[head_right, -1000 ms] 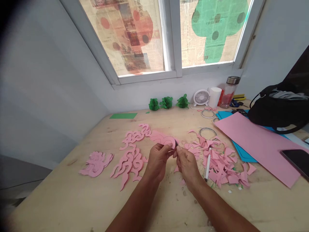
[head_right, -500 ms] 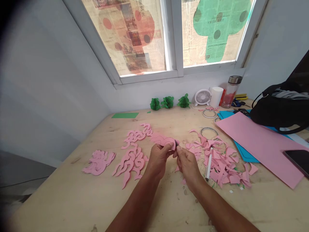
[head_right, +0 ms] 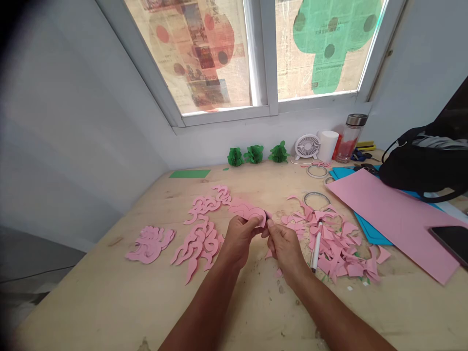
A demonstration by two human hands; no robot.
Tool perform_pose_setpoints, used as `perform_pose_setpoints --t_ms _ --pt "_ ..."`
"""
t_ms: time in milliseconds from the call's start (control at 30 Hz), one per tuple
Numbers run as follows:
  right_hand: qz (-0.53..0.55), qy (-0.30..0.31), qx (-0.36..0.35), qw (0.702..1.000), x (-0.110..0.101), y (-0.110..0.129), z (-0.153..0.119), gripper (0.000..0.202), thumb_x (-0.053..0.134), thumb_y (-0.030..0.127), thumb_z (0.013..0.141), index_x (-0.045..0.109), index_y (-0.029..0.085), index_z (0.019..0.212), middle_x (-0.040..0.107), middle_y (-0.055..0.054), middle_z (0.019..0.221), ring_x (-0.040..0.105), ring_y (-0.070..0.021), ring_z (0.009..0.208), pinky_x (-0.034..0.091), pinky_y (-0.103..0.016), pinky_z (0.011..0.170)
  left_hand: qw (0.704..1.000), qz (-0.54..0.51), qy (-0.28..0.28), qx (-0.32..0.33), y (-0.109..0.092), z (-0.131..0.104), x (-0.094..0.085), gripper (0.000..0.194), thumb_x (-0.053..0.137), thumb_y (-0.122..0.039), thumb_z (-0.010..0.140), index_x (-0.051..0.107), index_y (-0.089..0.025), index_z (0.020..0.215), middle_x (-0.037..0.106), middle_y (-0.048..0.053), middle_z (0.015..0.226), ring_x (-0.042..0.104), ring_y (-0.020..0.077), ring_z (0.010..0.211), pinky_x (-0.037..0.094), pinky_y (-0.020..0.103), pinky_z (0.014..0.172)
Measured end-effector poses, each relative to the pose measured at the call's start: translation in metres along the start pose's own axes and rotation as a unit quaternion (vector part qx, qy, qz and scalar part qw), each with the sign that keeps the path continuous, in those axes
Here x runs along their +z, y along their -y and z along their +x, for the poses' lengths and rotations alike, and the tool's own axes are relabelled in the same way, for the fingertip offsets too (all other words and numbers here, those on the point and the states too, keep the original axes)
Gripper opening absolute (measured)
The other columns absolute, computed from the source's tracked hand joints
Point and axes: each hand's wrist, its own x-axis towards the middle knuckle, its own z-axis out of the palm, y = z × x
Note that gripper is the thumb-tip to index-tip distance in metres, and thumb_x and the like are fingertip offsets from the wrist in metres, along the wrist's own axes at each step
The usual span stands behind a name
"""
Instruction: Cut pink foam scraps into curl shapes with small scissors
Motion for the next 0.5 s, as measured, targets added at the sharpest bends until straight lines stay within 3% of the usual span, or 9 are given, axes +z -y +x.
perform_pose_setpoints --t_ms 267,500 --pt "0.016 0.004 0.005 1.0 0.0011 0.0013 0.0004 0.043 0.053 0.055 0.076 0.055 0.014 0.064 0.034 0.008 0.039 0.022 -0.0022 0.031 0.012 -0.019 0.034 0.999 0.014 -0.035 -0.01 0.0036 0.0027 -0.0037 0.026 0.062 -0.025 0.064 0.046 -0.014 0.046 0.039 -0.004 0.045 0.04 0.0075 0.047 0.044 0.027 0.063" --pt "0.027 0.005 0.02 0.999 0.0022 0.0041 -0.0023 0.043 0.053 0.055 0.075 0.054 0.014 0.064 0.034 0.008 0.038 0.02 -0.0023 0.031 0.01 -0.019 0.034 1.0 0.001 0.01 -0.004 0.0014 0.0009 -0.0034 0.025 0.058 -0.024 0.068 0.048 -0.013 0.047 0.044 -0.002 0.045 0.042 0.0078 0.048 0.043 0.027 0.064"
